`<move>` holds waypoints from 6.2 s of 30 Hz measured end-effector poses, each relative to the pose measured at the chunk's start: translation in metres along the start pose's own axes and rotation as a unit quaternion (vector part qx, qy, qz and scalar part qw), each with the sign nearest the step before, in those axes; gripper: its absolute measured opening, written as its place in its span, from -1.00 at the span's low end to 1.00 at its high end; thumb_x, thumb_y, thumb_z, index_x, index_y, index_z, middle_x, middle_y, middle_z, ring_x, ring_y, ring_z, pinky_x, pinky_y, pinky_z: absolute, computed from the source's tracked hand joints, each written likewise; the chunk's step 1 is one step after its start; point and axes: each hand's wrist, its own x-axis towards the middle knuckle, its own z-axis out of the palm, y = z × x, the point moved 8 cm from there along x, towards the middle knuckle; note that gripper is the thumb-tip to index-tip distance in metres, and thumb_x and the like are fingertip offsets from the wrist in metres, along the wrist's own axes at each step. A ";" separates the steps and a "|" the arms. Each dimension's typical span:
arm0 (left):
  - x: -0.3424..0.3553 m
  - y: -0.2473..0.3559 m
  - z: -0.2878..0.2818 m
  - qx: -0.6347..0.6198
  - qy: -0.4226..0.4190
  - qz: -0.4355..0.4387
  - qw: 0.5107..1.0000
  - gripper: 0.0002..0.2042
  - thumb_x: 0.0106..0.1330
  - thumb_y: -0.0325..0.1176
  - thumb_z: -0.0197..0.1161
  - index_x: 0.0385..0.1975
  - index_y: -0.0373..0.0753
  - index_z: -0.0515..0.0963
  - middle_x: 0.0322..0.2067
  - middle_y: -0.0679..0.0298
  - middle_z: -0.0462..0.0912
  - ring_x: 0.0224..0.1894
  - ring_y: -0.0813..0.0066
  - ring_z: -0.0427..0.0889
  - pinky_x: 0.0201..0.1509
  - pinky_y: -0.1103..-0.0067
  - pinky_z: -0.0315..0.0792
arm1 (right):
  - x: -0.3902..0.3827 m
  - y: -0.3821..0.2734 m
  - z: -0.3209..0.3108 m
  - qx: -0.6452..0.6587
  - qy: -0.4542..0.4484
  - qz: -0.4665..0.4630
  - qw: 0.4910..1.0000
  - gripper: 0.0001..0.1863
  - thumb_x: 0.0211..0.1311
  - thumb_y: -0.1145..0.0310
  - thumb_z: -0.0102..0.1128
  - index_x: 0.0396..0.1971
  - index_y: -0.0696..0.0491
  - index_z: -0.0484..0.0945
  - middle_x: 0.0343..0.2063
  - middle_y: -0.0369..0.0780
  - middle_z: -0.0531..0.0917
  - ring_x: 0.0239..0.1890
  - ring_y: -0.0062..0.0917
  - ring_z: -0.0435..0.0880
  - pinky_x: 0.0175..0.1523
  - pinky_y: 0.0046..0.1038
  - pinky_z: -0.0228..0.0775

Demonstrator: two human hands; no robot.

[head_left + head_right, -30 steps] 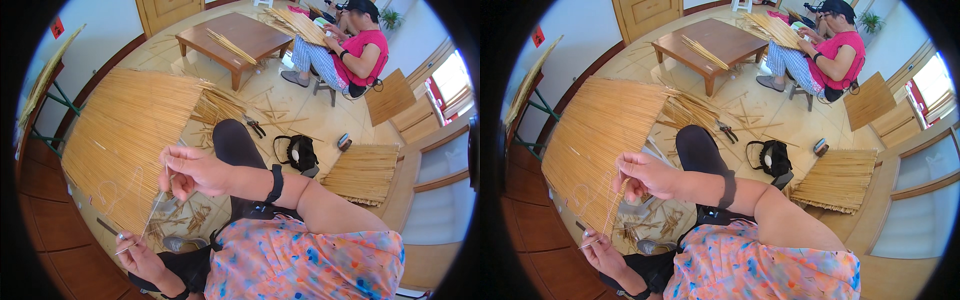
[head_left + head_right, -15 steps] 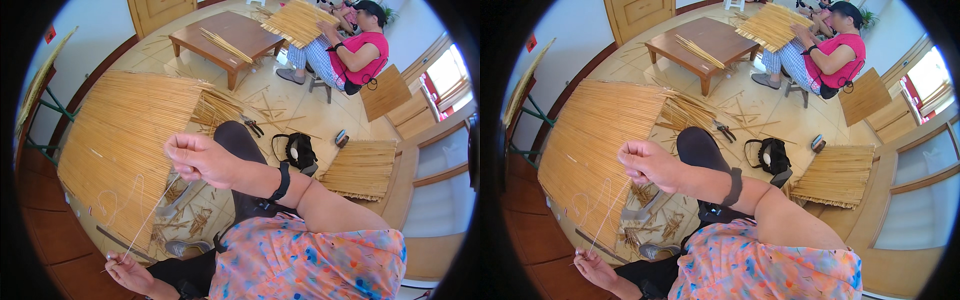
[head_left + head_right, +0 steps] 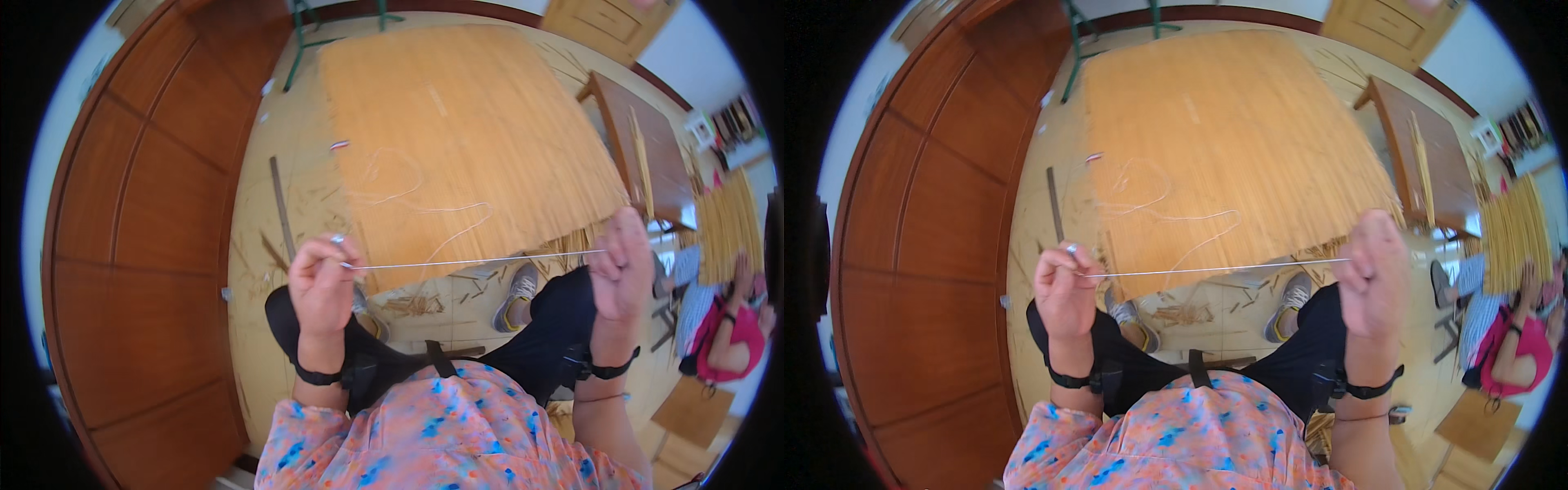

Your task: The person assembles a bamboo mat by threading a string through thin wooden slats, using shears to trim excess material and securing the edges by hand.

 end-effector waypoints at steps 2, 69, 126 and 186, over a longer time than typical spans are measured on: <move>-0.020 0.003 -0.003 -0.012 0.027 -0.006 1.000 -0.90 0.24 -0.43 0.10 -0.41 -0.32 0.37 -0.37 0.16 0.43 -0.44 0.49 0.42 -0.39 0.63 0.34 | 0.003 -0.001 0.018 -0.009 -0.039 0.005 0.999 -0.88 0.30 0.34 -0.07 -0.33 0.07 0.29 -0.70 -0.46 0.15 -0.74 -0.84 0.08 -0.66 -0.77 -0.09; -0.181 0.127 -0.203 0.687 0.305 -0.090 0.654 -0.68 0.10 -0.38 0.23 -0.17 -0.39 0.45 -0.31 0.08 0.54 -0.34 0.35 0.54 -0.30 0.56 0.43 | -0.067 0.013 0.125 -0.125 -0.380 0.003 0.917 -0.87 0.22 0.41 0.01 -0.48 0.09 0.31 -0.80 -0.40 0.31 -0.80 -0.79 0.26 -0.69 -0.77 0.04; -0.057 0.052 0.173 0.469 -0.285 0.098 0.830 -0.81 -0.14 -0.61 0.35 -0.48 -0.24 0.61 -0.45 0.28 0.46 -0.43 0.49 0.48 -0.42 0.66 0.35 | -0.092 0.044 0.091 -0.466 -0.219 -0.119 0.849 -0.81 -0.22 0.41 0.36 -0.61 0.13 0.52 -0.75 -0.21 0.51 -0.72 -0.54 0.49 -0.57 -0.55 0.31; -0.031 0.038 0.077 0.207 -0.119 -0.068 0.969 -0.83 0.29 -0.36 0.07 -0.34 -0.37 0.45 -0.43 0.28 0.57 -0.36 0.64 0.51 -0.20 0.69 0.41 | -0.093 0.279 0.036 -0.507 -0.431 0.140 0.733 -0.73 0.01 0.35 0.13 -0.25 0.10 0.55 -0.46 -0.11 0.62 -0.40 -0.26 0.59 -0.28 -0.35 0.41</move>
